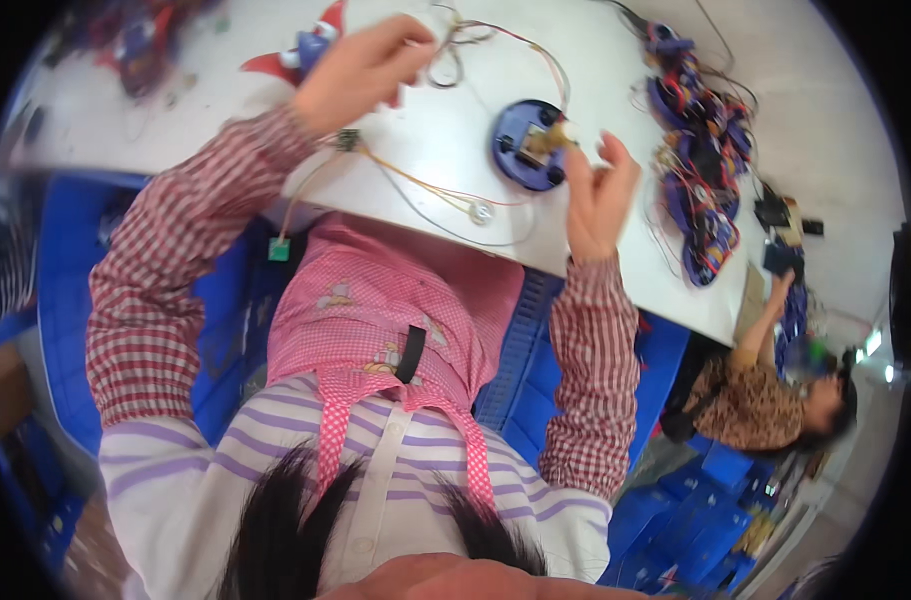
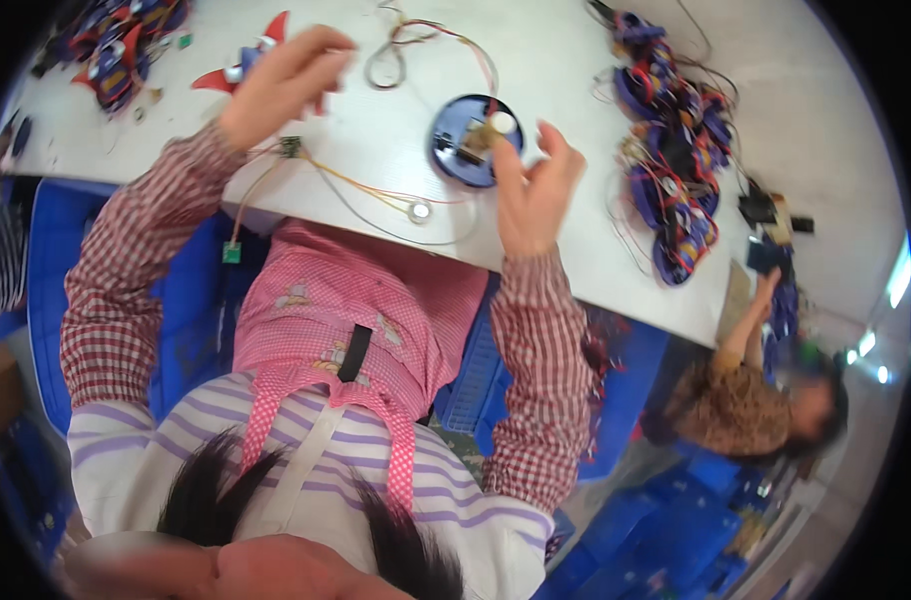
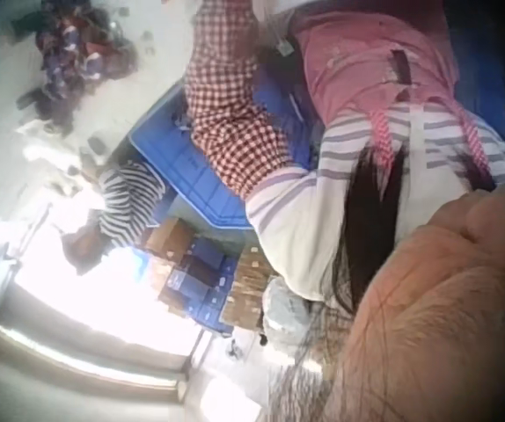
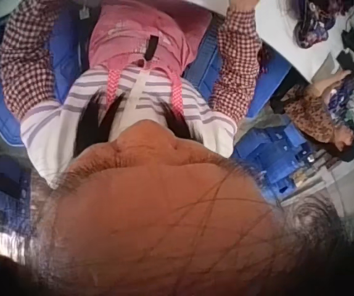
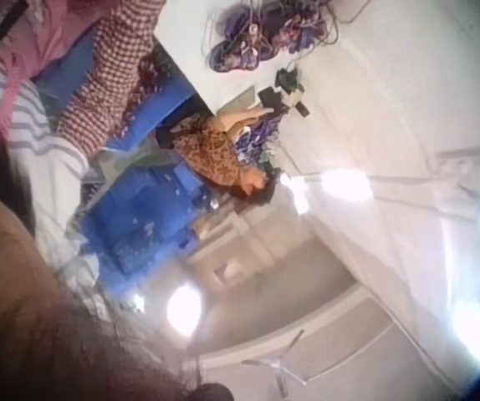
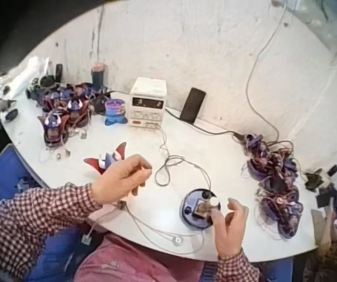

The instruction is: Assembling toy figures by connecting internal wiring and testing them on a circular jig.

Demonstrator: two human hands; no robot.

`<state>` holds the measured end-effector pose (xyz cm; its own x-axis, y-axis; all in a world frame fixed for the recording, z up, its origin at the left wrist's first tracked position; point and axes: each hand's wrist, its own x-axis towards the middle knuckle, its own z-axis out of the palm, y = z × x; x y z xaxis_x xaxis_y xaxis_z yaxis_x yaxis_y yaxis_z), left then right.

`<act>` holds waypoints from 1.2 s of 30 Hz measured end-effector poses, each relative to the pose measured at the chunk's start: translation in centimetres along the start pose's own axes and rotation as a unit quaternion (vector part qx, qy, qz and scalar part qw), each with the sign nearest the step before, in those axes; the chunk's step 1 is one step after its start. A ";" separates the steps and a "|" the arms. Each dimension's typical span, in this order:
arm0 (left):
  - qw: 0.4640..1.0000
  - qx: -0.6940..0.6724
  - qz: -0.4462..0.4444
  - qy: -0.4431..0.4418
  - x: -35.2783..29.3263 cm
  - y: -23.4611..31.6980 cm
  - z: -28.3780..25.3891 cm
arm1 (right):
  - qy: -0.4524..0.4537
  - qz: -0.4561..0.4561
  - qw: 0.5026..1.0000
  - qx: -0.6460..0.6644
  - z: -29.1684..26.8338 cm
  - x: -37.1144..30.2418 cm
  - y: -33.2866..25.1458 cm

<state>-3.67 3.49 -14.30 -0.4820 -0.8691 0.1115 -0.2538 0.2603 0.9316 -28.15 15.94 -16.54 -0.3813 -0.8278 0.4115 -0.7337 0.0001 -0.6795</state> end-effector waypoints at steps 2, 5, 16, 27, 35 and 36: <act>0.992 -0.022 0.014 0.120 -4.3 -0.8 -3.6 | -0.043 -0.012 0.997 0.068 -0.8 -2.2 -1.6; 0.976 0.047 -0.092 0.194 -11.9 -2.9 -5.6 | -0.136 -0.142 0.977 0.082 1.6 -3.9 -3.7; 0.947 -0.138 -0.246 0.156 -22.2 -5.8 -1.5 | -0.290 -0.133 0.947 0.027 14.8 -1.7 -8.0; 0.877 -0.372 -0.295 0.070 -22.0 -8.3 -1.4 | -0.458 -0.033 0.888 0.009 15.5 0.7 -8.4; 0.816 -0.506 -0.270 0.064 -20.3 -6.6 -0.3 | -0.270 -0.056 0.956 0.099 11.8 -2.4 -9.4; 0.795 -0.543 -0.263 0.068 -20.4 -6.5 0.0 | -0.284 -0.073 0.943 0.158 10.2 -3.7 -10.0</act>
<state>7.79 19.52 -22.66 -0.4343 -0.7945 -0.4244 0.5193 -0.6058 0.6028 -13.70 13.24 -17.45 0.1398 -0.9728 0.1844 -0.5158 -0.2306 -0.8251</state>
